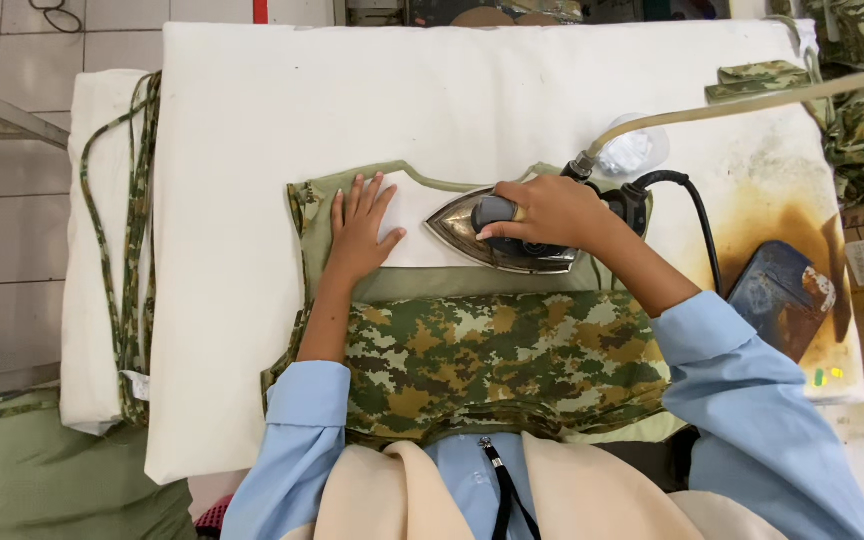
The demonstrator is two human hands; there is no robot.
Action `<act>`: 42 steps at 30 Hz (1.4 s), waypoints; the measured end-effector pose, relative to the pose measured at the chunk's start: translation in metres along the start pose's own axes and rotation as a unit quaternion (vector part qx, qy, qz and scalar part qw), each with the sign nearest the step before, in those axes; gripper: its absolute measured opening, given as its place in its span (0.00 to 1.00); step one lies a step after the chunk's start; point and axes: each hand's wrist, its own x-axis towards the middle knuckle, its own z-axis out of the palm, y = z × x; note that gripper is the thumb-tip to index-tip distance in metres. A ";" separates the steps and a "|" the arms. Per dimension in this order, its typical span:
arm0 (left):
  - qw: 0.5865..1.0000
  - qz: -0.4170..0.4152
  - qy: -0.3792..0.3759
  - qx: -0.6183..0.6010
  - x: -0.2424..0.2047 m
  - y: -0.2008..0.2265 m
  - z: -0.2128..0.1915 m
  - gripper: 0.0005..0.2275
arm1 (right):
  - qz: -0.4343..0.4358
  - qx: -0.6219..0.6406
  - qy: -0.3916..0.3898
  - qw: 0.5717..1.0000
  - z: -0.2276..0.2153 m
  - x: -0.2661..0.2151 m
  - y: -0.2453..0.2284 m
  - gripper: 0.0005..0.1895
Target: The person irons a camouflage-patterned garment on a white ironing board. They repeatedly place a paper template over the garment's collar area, press it with an iron, and then remove the template to continue ironing the fabric.
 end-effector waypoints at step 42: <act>0.851 -0.237 0.466 -0.057 -0.304 -0.130 -0.066 0.24 | -0.110 0.192 0.240 0.945 0.159 -0.182 0.005 0.15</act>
